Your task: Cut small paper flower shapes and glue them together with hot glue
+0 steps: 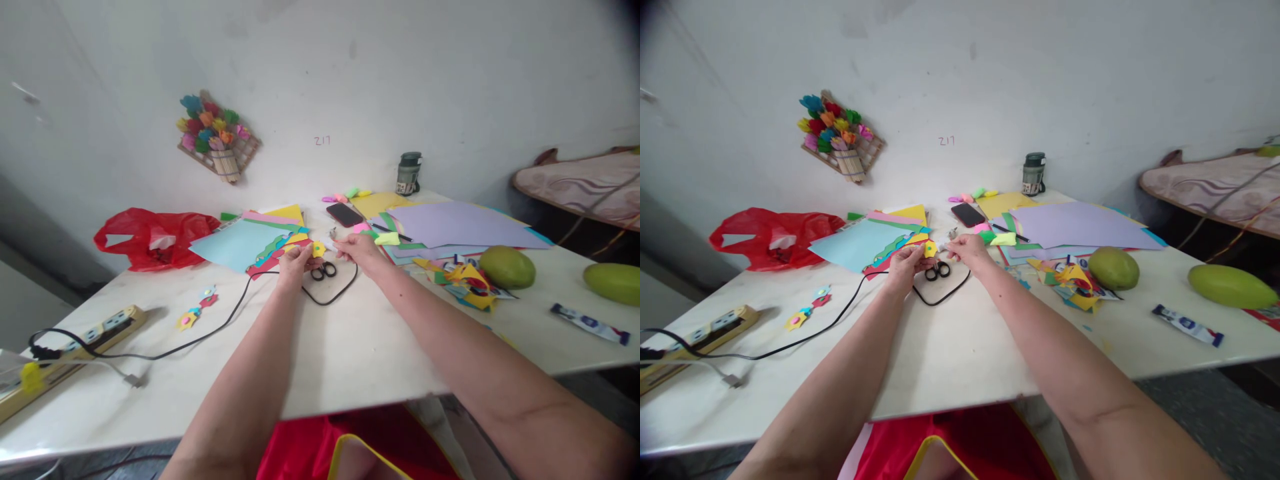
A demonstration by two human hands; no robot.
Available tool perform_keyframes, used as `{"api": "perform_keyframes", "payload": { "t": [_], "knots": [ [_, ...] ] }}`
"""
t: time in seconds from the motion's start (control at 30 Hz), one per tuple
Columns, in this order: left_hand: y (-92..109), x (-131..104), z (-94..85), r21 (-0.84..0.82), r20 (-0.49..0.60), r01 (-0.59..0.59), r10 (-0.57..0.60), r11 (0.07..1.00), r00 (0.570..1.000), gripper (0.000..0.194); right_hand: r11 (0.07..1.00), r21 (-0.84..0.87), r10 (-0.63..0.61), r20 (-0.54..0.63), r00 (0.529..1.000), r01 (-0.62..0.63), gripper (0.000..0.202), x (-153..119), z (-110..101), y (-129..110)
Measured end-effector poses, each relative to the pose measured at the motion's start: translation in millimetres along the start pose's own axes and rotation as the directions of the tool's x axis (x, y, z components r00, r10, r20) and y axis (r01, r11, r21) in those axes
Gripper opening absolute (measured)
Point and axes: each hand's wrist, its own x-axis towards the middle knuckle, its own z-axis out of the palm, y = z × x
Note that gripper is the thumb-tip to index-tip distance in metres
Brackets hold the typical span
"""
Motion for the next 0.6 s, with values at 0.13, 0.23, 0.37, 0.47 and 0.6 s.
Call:
{"api": "perform_keyframes", "payload": {
  "t": [0.13,0.23,0.37,0.47,0.6],
  "knots": [
    [1.2,-0.7,1.5,-0.021,-0.043,-0.027,0.026,0.999,0.999,0.038,0.998,0.018,0.063,0.031,0.998,-0.064,0.024,-1.8,1.9,0.6],
    [1.8,-1.9,2.7,-0.014,-0.029,-0.049,0.049,0.999,0.998,0.036,0.992,0.052,0.108,0.129,0.986,-0.115,0.016,-4.7,4.0,1.0],
    [2.0,-3.6,4.8,0.013,0.014,-0.042,0.042,0.999,0.999,0.036,0.986,0.081,0.129,0.173,0.977,-0.145,0.013,-7.0,8.0,2.1],
    [2.6,-4.9,6.8,0.024,0.041,-0.027,0.026,0.999,0.999,0.036,0.986,0.070,0.145,0.120,0.982,-0.154,0.006,-5.7,10.1,4.3],
    [2.9,-5.1,6.7,0.000,0.020,-0.025,0.025,1.000,1.000,0.036,0.991,0.043,0.126,0.084,0.988,-0.130,0.006,-3.1,9.4,6.3]
  ]
}}
